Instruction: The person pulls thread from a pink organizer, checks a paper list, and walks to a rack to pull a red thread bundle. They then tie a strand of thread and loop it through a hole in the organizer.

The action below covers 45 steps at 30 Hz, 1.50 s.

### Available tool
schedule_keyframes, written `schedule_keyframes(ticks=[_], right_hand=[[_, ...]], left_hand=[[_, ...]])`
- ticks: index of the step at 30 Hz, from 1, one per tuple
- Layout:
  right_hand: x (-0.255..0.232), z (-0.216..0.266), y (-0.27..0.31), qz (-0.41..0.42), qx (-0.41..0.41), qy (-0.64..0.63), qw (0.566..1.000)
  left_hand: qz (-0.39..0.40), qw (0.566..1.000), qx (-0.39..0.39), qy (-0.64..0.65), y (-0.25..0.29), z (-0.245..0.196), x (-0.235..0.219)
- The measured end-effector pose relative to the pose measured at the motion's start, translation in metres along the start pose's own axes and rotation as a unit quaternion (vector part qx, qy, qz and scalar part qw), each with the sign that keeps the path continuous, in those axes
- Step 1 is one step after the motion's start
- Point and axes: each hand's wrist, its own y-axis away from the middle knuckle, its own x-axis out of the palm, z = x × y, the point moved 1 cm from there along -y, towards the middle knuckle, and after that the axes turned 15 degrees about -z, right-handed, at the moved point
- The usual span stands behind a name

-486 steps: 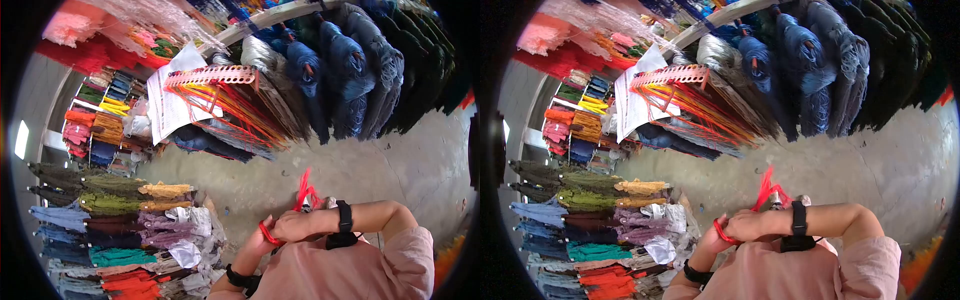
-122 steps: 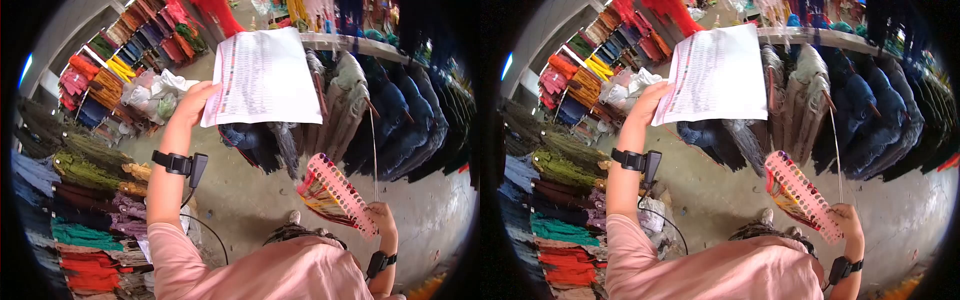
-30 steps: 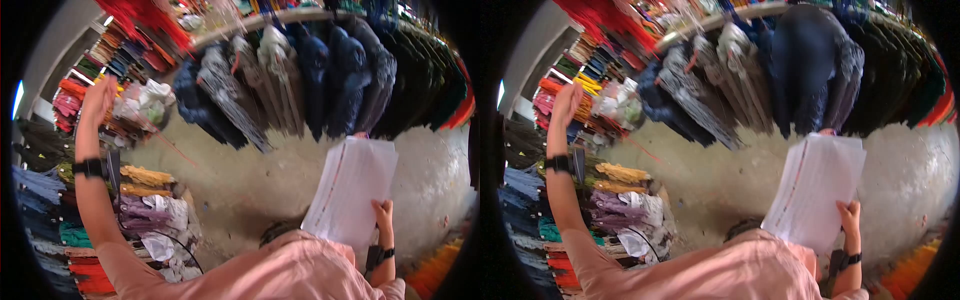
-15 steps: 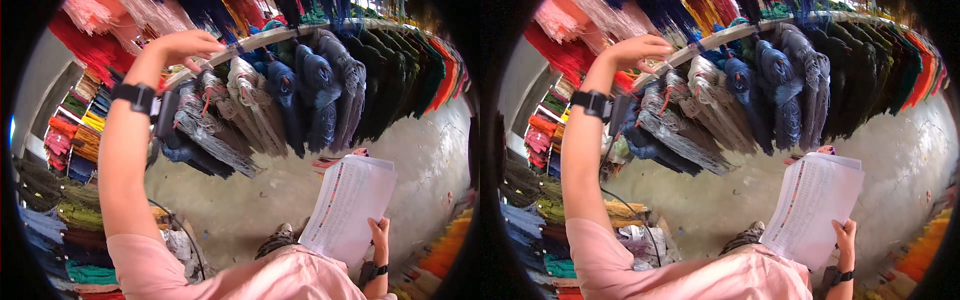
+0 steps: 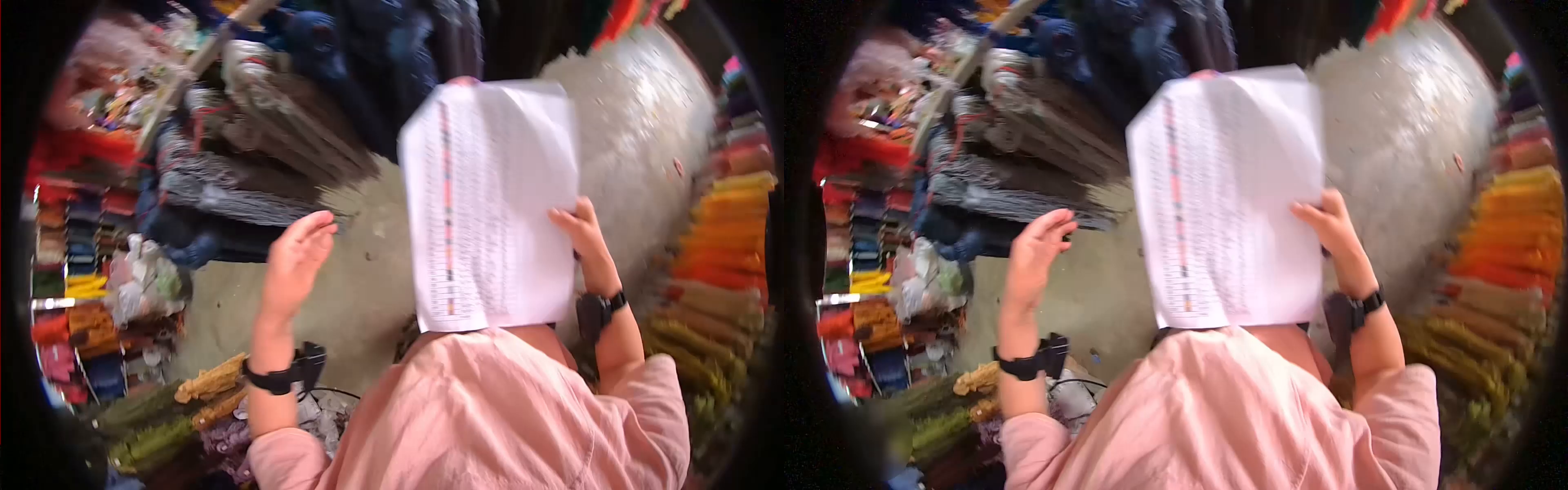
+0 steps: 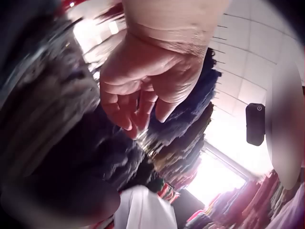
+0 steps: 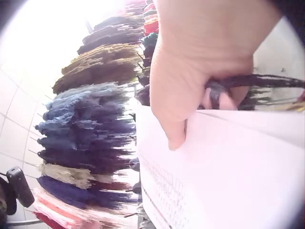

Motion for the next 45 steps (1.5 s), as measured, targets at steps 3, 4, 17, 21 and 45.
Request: schedule_keyframes(ticks=[3,4,17,21,45], right_hand=[[0.012,0.010,0.000,0.087,0.006,-0.068,0.994],[0.015,0.009,0.002,0.126,0.004,-0.100,0.987],[0.024,0.012,0.016,0.122,0.018,-0.118,0.985],[0.028,0.015,0.015,0.116,-0.004,-0.108,0.987],[0.047,0.027,0.012,0.208,-0.010,-0.092,0.974]], left_hand=[[-0.014,0.966,-0.130,0.223,0.010,0.039,0.051],[0.015,0.960,-0.144,0.240,0.014,0.037,0.061],[0.035,0.939,-0.196,0.281,0.027,0.028,0.083],[0.017,0.941,-0.186,0.281,0.028,0.024,0.081],[-0.124,0.947,-0.069,0.290,0.009,-0.016,0.061]])
